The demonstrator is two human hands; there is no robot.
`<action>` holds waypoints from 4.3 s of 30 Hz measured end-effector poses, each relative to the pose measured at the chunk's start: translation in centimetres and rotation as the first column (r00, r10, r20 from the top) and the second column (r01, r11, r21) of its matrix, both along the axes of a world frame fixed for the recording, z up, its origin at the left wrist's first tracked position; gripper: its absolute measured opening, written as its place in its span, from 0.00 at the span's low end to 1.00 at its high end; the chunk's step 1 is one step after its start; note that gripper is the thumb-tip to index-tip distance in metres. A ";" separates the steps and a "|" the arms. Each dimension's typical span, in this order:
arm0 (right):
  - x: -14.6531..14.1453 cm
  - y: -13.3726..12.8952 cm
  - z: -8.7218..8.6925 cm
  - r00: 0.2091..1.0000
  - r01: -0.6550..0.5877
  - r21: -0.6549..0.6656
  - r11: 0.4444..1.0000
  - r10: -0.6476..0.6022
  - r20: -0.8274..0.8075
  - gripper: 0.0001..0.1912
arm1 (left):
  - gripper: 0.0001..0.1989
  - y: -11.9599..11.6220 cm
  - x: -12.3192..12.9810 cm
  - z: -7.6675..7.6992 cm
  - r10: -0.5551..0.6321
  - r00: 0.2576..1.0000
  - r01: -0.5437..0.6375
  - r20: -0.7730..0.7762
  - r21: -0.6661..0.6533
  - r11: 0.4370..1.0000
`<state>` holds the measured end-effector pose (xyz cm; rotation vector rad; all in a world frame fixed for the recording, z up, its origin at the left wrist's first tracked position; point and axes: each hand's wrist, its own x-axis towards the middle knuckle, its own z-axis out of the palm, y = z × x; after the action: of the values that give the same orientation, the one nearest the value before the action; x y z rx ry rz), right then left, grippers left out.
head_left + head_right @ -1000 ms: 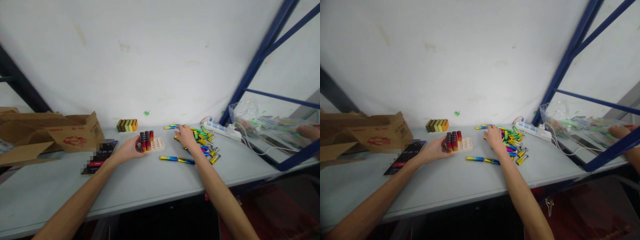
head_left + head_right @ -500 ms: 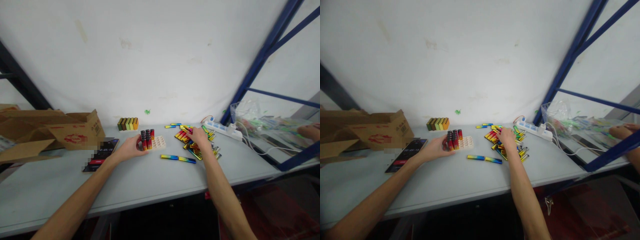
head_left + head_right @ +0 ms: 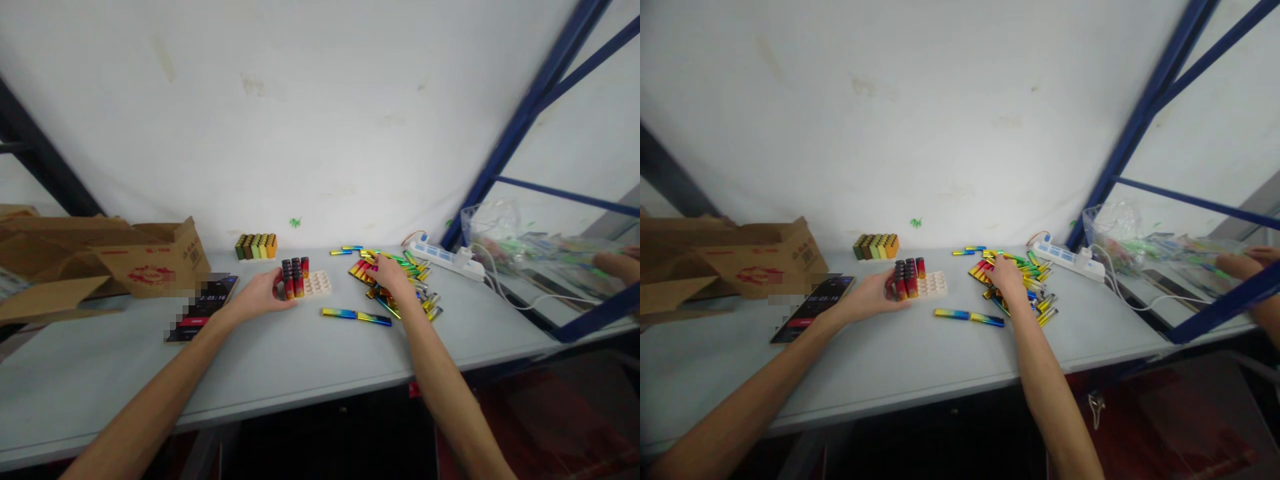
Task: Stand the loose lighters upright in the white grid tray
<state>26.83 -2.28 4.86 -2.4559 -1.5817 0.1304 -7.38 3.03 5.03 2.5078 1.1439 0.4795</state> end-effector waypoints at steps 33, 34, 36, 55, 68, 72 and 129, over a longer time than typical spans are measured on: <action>-8.0 1.7 -1.7 0.822 -0.119 0.677 0.727 0.455 -0.344 0.23 | 0.26 0.5 -0.2 -0.6 -0.016 1.000 0.015 0.023 0.003 1.000; -7.9 1.8 -1.7 0.831 -0.109 0.673 0.731 0.439 -0.342 0.21 | 0.26 0.5 -0.2 -0.5 -0.011 1.000 0.011 0.023 0.000 1.000; -7.7 1.8 -1.6 0.845 -0.106 0.661 0.743 0.418 -0.334 0.20 | 0.26 0.4 -0.2 -0.5 -0.001 1.000 0.001 0.018 -0.003 1.000; -8.5 1.8 -2.9 0.589 -0.362 0.723 0.589 0.745 -0.312 0.16 | 0.29 1.1 -0.6 -1.2 -0.048 0.997 0.050 0.063 -0.034 0.998; -9.6 1.4 -2.9 0.603 -0.312 0.764 0.565 0.739 -0.300 0.17 | 0.31 0.5 -0.1 -0.8 -0.055 0.995 0.059 0.077 -0.057 0.997; -9.6 1.6 -3.1 0.584 -0.319 0.748 0.582 0.742 -0.329 0.18 | 0.30 0.4 0.0 -0.8 -0.065 0.995 0.069 0.078 -0.060 0.996; -5.9 3.5 -3.8 0.864 -0.496 0.227 0.838 0.501 0.039 0.26 | 0.30 0.4 0.0 -0.7 -0.060 0.998 0.060 0.019 -0.039 0.997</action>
<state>20.95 1.24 1.08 -1.8149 -2.0650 0.0505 -7.37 3.38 4.35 2.4914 1.0583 0.4574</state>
